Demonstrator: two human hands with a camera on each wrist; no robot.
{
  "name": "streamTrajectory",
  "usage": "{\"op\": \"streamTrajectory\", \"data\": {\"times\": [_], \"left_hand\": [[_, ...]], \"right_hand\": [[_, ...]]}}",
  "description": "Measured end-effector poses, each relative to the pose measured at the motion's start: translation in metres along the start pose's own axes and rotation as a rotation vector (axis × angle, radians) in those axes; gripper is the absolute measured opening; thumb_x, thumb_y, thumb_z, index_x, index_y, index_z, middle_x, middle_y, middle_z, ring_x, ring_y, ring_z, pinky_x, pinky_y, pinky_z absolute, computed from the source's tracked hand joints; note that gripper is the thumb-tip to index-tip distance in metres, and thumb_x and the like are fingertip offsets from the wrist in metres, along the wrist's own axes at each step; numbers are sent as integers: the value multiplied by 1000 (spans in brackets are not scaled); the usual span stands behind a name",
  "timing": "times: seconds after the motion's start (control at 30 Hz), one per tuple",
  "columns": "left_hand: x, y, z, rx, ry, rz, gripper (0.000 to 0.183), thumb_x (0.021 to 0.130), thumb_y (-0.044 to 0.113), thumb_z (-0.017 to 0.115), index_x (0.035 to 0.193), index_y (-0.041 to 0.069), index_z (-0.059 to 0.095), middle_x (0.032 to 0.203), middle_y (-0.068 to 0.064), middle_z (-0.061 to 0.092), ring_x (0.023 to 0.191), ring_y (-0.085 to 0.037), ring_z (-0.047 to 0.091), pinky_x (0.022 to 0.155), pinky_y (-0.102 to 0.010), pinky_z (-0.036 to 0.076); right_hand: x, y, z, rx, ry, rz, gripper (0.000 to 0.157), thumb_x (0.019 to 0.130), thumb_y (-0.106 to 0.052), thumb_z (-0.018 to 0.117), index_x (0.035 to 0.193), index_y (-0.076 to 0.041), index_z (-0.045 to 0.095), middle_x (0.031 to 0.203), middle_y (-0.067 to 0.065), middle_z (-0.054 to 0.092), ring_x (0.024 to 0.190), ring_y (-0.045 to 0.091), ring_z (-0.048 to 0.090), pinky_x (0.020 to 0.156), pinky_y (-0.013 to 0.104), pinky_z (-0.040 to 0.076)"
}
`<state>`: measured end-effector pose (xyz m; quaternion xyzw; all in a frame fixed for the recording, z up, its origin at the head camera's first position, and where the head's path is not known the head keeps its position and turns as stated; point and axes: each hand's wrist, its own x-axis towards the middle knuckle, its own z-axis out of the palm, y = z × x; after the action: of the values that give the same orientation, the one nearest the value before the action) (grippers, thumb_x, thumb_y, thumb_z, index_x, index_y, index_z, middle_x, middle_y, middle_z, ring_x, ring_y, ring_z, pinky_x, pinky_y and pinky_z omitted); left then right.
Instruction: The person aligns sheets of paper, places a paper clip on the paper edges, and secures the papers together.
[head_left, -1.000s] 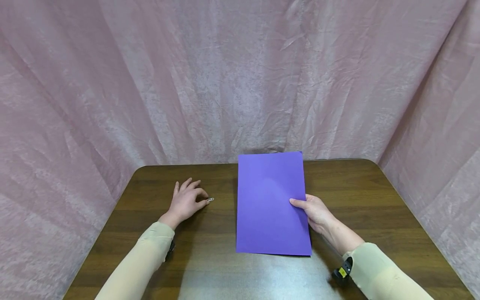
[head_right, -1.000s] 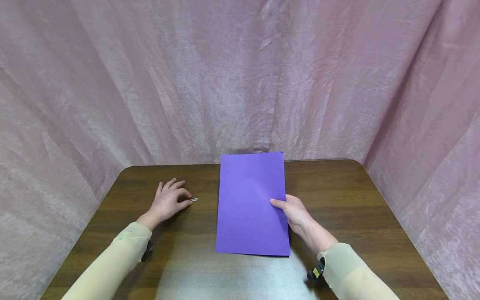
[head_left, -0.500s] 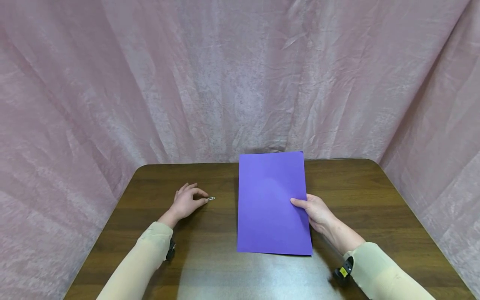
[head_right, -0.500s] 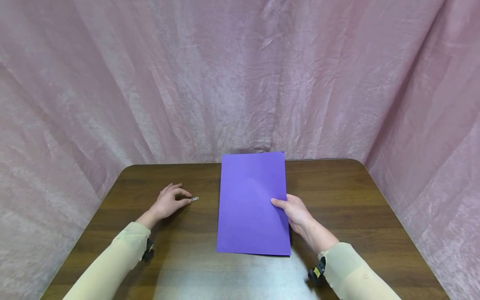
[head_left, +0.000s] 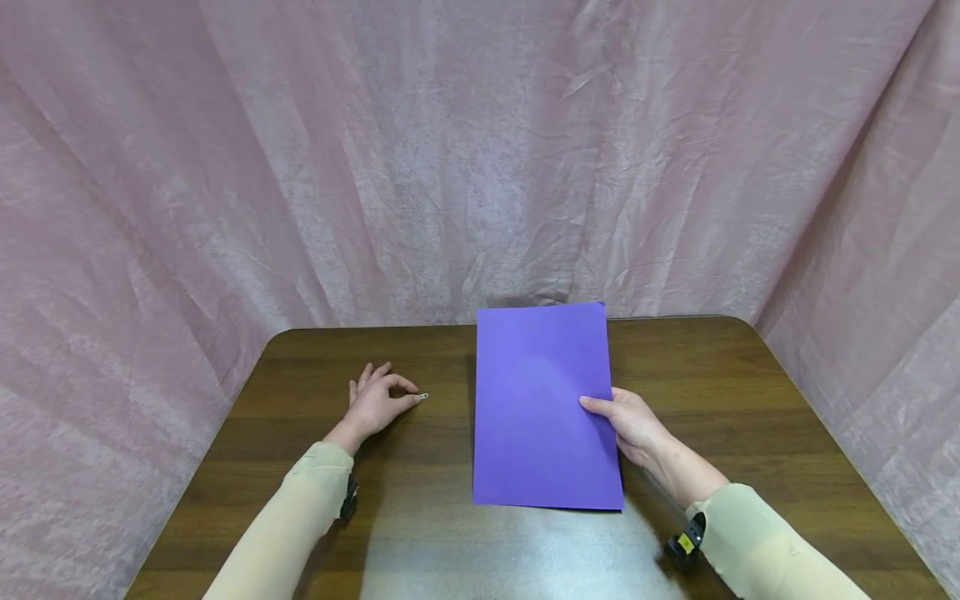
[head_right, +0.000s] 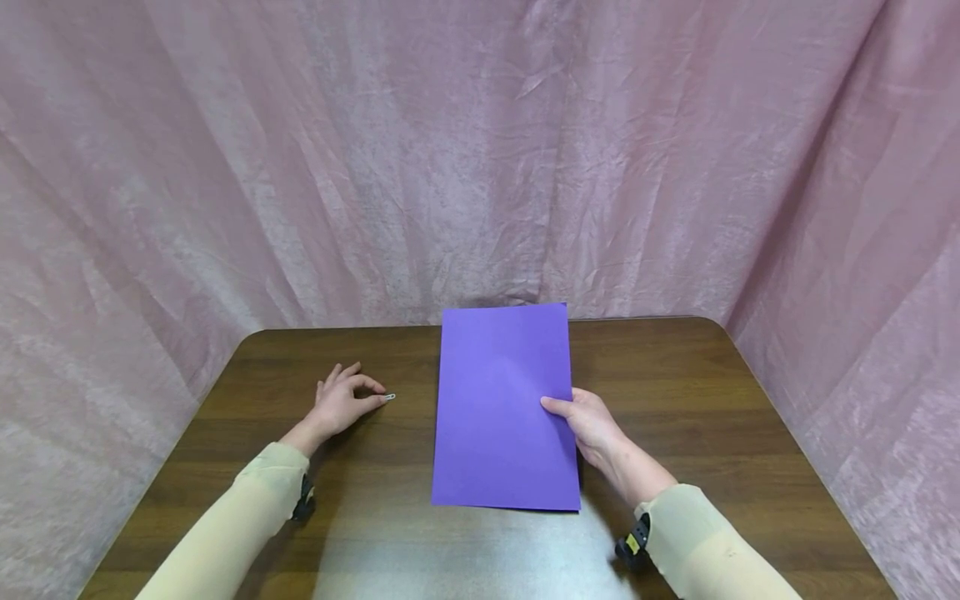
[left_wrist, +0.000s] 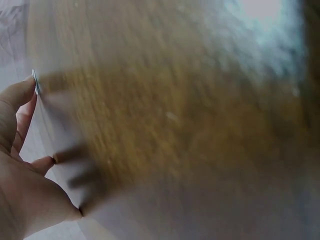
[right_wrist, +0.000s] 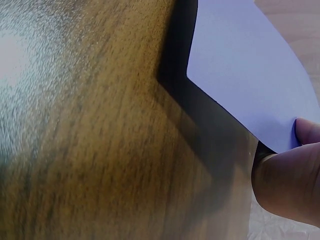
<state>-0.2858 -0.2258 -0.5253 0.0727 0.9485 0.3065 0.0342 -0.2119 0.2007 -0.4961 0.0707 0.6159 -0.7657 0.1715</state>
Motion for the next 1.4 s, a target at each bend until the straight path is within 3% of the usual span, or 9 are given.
{"op": "streamTrajectory", "data": {"times": [0.8,1.4], "left_hand": [[-4,-1,4,-24,-1,-30,16,93,40,77,102,27,77,166,-19,23,152,-48,1,115,-69,-13],[-3,4,4,-29,-17,-48,15,93,38,77,97,25,80,167,-19,21,153,-48,-2,115,-69,-14]], "right_hand": [[1,2,1,-10,1,6,18,102,-10,62,117,-1,59,89,4,75,80,17,73,70,32,59],[0,4,0,-13,10,7,13,102,-9,62,113,-3,62,88,4,75,79,17,73,70,32,59]]}}
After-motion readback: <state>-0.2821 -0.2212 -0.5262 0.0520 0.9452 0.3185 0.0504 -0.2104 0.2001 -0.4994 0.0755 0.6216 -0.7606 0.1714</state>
